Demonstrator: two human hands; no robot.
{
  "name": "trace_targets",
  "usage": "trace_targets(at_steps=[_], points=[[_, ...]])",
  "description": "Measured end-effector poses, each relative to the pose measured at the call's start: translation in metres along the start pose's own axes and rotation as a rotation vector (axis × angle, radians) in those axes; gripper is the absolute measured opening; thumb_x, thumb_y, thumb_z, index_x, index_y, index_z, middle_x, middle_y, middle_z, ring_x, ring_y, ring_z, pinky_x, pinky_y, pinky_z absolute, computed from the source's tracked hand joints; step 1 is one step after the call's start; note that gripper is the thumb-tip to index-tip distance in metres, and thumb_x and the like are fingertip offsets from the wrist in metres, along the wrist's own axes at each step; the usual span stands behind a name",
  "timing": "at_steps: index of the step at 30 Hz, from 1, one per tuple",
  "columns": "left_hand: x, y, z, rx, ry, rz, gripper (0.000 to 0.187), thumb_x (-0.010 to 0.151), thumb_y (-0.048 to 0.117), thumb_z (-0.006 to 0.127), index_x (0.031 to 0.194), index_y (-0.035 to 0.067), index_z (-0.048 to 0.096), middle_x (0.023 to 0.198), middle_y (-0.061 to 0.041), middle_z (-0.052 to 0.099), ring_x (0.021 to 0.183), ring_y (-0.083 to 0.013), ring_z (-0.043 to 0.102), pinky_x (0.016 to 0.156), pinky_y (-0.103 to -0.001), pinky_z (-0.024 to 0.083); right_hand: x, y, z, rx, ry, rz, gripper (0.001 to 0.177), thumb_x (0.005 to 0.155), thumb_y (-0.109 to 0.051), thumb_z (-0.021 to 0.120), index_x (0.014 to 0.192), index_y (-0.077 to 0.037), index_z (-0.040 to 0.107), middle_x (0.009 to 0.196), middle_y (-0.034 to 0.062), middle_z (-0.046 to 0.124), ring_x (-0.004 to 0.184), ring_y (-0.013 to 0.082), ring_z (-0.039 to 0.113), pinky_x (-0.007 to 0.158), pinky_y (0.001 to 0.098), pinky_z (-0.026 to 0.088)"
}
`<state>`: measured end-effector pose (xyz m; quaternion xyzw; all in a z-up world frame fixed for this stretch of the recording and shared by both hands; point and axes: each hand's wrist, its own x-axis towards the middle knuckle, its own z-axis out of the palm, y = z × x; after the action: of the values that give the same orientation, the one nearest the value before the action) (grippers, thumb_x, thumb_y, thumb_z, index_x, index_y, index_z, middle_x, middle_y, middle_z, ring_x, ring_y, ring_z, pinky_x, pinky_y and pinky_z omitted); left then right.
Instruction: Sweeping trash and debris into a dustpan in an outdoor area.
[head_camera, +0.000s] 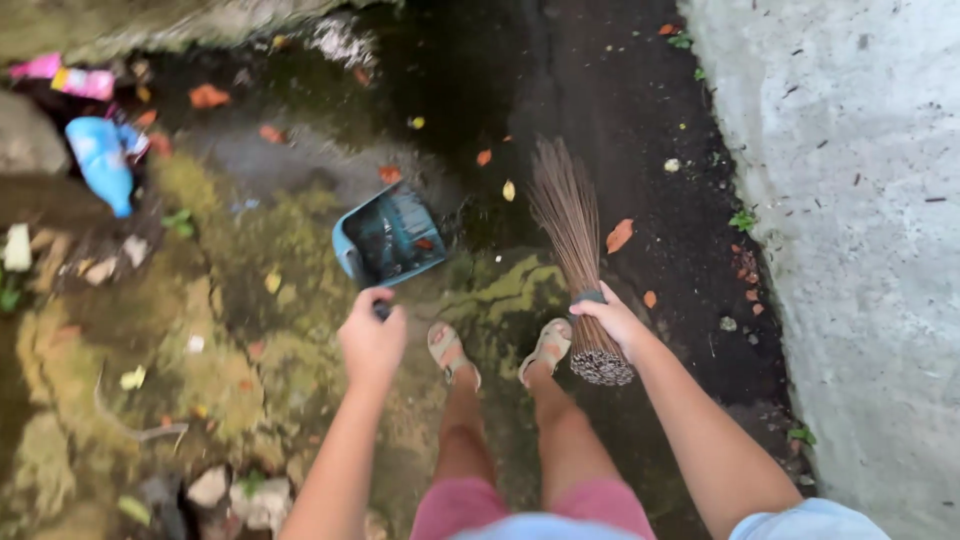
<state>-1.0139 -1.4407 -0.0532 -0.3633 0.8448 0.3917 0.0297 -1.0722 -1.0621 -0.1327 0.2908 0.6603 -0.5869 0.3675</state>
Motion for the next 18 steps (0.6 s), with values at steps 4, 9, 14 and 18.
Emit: trace_targets(at_steps=[4,9,14,18], points=[[0.045,-0.003,0.008,-0.013,0.011,0.031,0.025,0.079,0.019,0.073,0.104,0.013,0.073,0.077,-0.015,0.070,0.071,-0.0281,0.069,0.073,-0.039,0.055,0.092,-0.012,-0.027,-0.246,0.030,-0.088,0.093,0.066,-0.019,0.078,0.152,-0.005,0.044,0.130,0.0157,0.066,0.119,0.0234,0.061,0.104,0.0333,0.044],[0.076,0.015,0.031,0.118,-0.053,-0.151,0.029,0.082,0.023,0.074,0.110,0.013,0.073,0.073,-0.014,0.068,0.065,-0.0222,0.065,0.069,-0.037,0.054,0.224,0.011,0.004,-0.344,0.153,-0.012,0.112,0.065,-0.024,0.082,0.157,0.005,0.025,0.145,0.0250,0.053,0.130,0.0289,0.056,0.106,0.0351,0.046],[0.100,0.020,0.050,0.039,-0.036,-0.102,0.036,0.081,0.020,0.078,0.115,0.012,0.067,0.081,-0.011,0.071,0.069,-0.0184,0.064,0.071,-0.034,0.053,0.206,0.033,0.055,-0.354,-0.123,0.039,0.111,0.066,-0.023,0.081,0.160,0.000,0.028,0.135,0.0220,0.060,0.119,0.0286,0.059,0.103,0.0335,0.047],[0.121,-0.012,0.056,-0.012,-0.007,0.071,0.027,0.086,0.022,0.080,0.110,0.012,0.071,0.093,-0.009,0.074,0.083,-0.0153,0.069,0.076,-0.032,0.055,0.187,0.045,0.003,-0.346,-0.197,-0.164,0.105,0.072,-0.015,0.084,0.160,0.001,0.029,0.143,0.0287,0.053,0.128,0.0337,0.052,0.107,0.0381,0.040]])
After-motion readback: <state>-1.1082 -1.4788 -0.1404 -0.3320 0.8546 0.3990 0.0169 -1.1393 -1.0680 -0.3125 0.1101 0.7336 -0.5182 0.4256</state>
